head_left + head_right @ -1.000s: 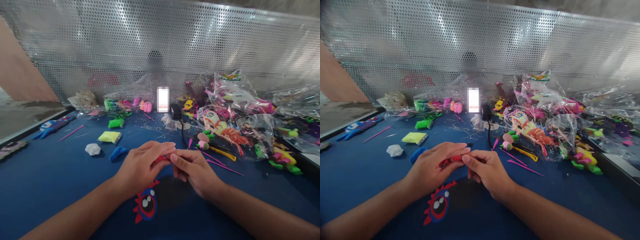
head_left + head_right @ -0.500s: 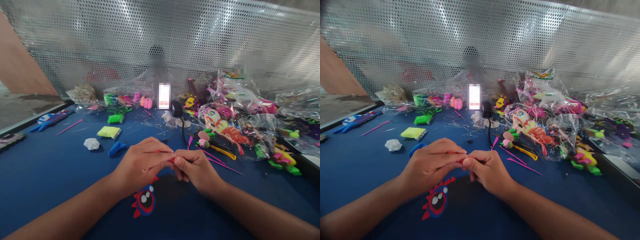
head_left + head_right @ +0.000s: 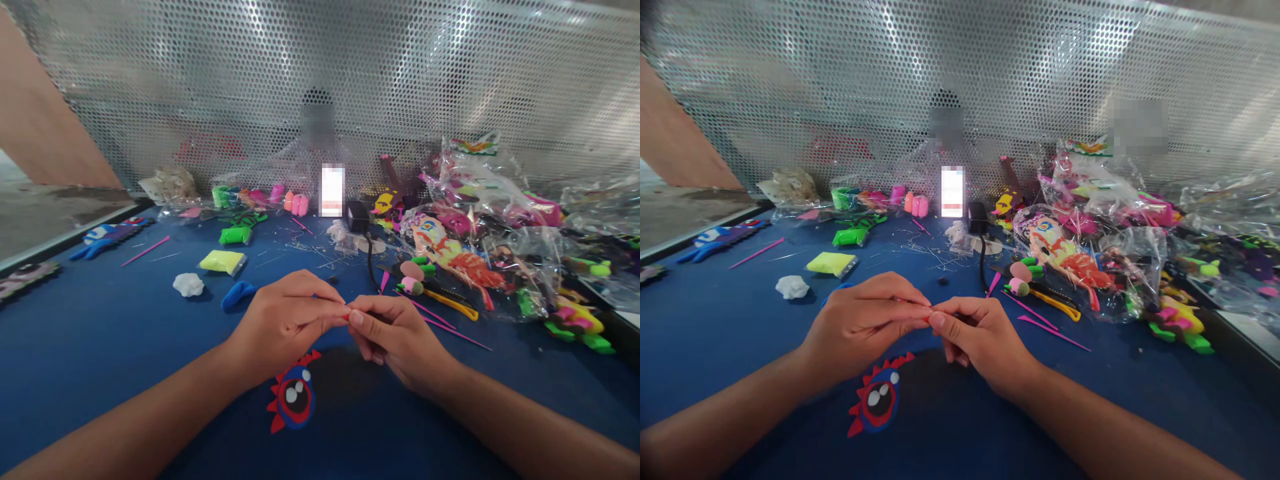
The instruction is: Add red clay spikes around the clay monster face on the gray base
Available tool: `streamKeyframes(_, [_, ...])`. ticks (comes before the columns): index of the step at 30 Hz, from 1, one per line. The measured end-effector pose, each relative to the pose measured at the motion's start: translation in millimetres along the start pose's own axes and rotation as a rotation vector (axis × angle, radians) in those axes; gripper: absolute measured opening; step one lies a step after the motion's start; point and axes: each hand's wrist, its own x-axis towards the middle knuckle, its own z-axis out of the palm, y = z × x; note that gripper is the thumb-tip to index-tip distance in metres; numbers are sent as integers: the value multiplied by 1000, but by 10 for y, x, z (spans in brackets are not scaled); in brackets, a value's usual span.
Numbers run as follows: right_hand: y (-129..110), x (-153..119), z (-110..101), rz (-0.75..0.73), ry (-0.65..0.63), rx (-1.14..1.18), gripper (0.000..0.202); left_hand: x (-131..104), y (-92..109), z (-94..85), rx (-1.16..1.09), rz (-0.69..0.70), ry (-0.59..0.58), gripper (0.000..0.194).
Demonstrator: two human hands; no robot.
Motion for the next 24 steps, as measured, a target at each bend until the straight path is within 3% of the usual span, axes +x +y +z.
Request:
streamKeyframes(4, [29, 8, -23, 21, -20, 77, 16, -12, -3, -1, -19, 31, 3, 16])
streamKeyframes(12, [63, -8, -82, 86, -188, 112, 20, -24, 21, -11, -57, 58, -18, 17])
streamKeyframes(24, [-9, -27, -14, 63, -107, 88, 27, -5, 13, -5, 74, 26, -31, 14])
